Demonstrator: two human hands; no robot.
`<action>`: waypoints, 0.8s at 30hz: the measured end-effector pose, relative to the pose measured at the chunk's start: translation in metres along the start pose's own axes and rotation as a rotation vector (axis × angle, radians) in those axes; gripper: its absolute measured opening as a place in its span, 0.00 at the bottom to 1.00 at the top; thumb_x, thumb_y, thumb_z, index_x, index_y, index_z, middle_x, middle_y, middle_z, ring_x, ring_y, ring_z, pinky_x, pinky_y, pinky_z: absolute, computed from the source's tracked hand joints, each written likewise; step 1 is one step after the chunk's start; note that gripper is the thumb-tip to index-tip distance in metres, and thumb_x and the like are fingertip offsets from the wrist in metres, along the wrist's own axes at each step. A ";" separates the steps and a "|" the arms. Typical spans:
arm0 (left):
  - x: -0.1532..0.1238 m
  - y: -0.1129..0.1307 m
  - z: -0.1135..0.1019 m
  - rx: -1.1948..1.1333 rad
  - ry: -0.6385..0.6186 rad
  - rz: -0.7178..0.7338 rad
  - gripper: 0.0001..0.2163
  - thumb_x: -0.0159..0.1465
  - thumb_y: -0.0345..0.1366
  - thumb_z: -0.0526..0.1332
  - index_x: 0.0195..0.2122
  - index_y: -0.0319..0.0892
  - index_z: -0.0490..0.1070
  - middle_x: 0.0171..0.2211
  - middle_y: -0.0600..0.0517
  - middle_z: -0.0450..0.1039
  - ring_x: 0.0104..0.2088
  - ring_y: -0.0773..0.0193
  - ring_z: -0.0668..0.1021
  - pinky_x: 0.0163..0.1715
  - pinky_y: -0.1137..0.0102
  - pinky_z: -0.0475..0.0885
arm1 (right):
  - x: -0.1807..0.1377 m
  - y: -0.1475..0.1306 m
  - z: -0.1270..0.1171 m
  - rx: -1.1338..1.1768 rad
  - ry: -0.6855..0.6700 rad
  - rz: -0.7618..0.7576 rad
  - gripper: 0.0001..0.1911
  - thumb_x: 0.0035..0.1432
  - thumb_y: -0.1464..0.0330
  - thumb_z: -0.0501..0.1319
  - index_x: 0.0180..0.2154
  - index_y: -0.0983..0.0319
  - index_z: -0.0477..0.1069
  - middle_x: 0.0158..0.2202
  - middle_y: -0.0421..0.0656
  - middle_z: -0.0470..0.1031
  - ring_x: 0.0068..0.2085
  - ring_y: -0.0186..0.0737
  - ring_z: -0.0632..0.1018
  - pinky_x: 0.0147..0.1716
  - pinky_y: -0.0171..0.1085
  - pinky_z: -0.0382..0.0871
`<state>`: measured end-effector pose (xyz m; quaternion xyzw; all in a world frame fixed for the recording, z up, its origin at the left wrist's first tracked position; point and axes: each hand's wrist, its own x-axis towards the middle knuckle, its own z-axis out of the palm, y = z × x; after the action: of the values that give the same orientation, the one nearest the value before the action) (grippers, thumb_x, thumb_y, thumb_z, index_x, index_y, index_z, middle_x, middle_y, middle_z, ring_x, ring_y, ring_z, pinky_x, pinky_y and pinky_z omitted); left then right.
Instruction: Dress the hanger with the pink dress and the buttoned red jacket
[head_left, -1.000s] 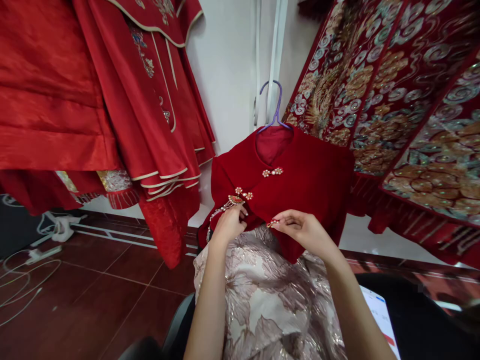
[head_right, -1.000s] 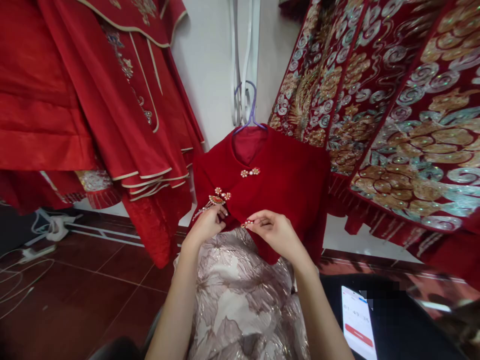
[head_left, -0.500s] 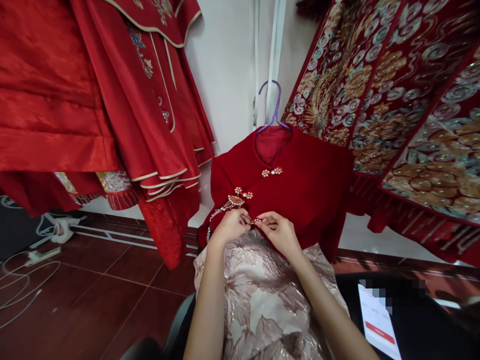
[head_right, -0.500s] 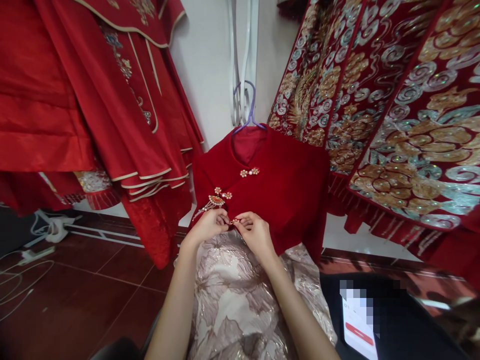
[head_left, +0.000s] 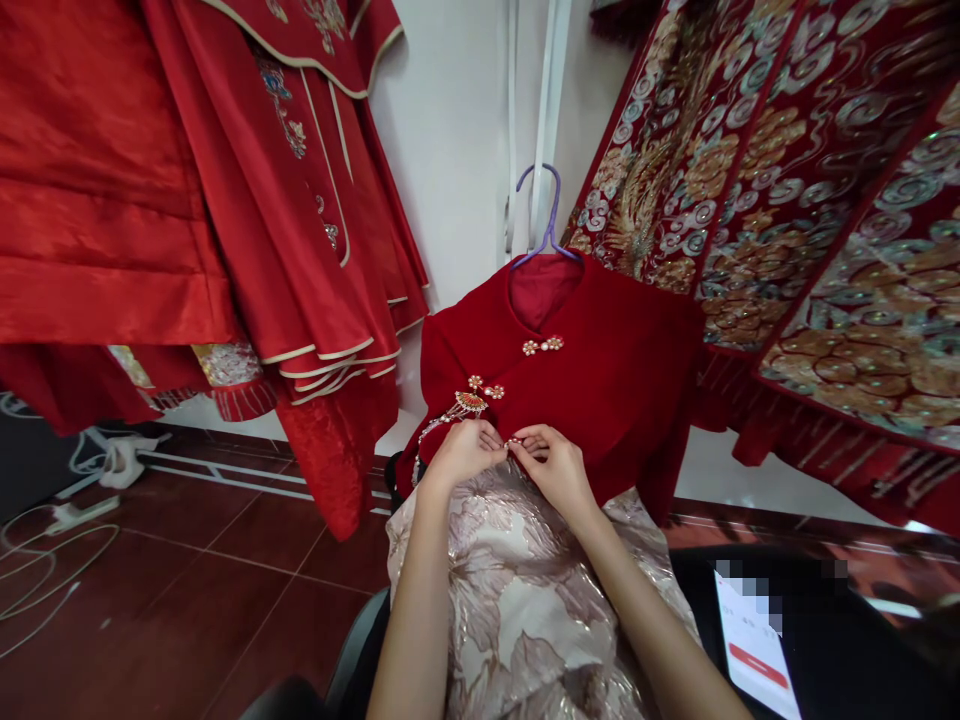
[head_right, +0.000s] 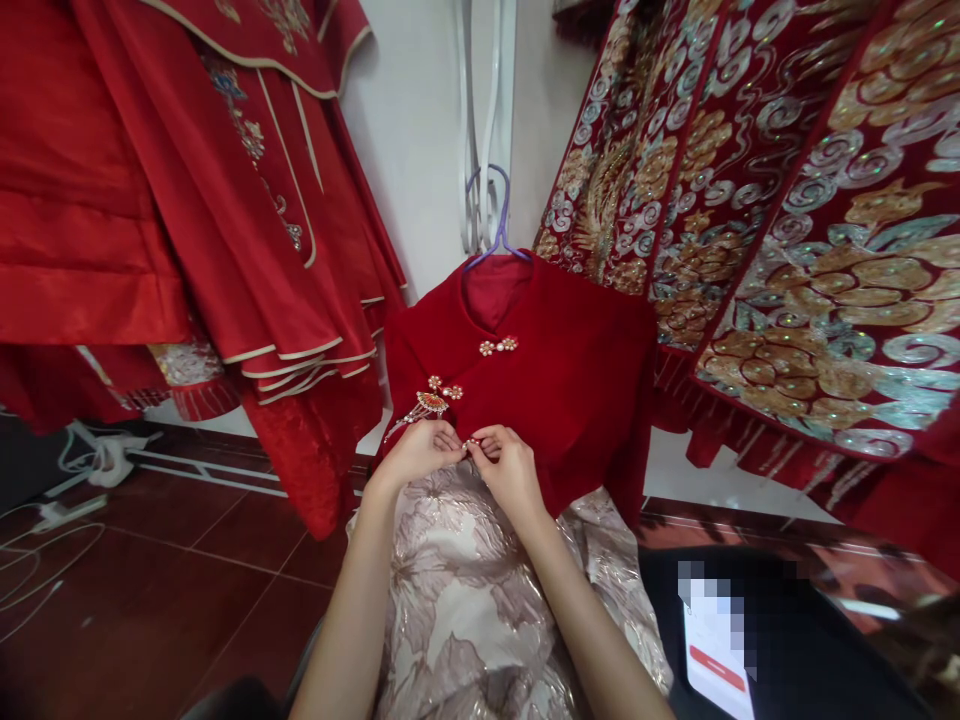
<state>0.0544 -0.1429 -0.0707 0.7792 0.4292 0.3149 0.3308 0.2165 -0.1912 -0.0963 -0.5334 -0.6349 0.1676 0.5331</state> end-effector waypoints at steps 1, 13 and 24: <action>0.000 0.000 0.000 0.002 -0.003 -0.001 0.06 0.51 0.35 0.64 0.28 0.39 0.73 0.28 0.49 0.77 0.31 0.64 0.79 0.33 0.72 0.73 | 0.000 0.000 0.000 0.007 0.000 0.001 0.08 0.55 0.65 0.61 0.36 0.63 0.74 0.33 0.44 0.76 0.33 0.37 0.77 0.36 0.37 0.75; 0.000 0.000 -0.002 0.053 -0.017 0.022 0.05 0.51 0.33 0.63 0.28 0.38 0.75 0.28 0.50 0.78 0.31 0.64 0.80 0.33 0.74 0.73 | 0.000 0.004 0.003 0.015 0.006 -0.016 0.08 0.55 0.66 0.62 0.35 0.63 0.74 0.33 0.45 0.76 0.32 0.37 0.77 0.35 0.36 0.74; 0.000 0.001 -0.004 0.099 -0.019 0.004 0.05 0.51 0.32 0.62 0.28 0.38 0.76 0.28 0.49 0.79 0.31 0.62 0.80 0.33 0.72 0.73 | -0.001 0.006 0.003 0.001 -0.034 -0.044 0.07 0.57 0.66 0.60 0.36 0.62 0.73 0.33 0.44 0.75 0.32 0.35 0.76 0.35 0.35 0.74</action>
<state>0.0523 -0.1421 -0.0672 0.7983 0.4396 0.2865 0.2955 0.2165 -0.1884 -0.1027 -0.5162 -0.6553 0.1651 0.5261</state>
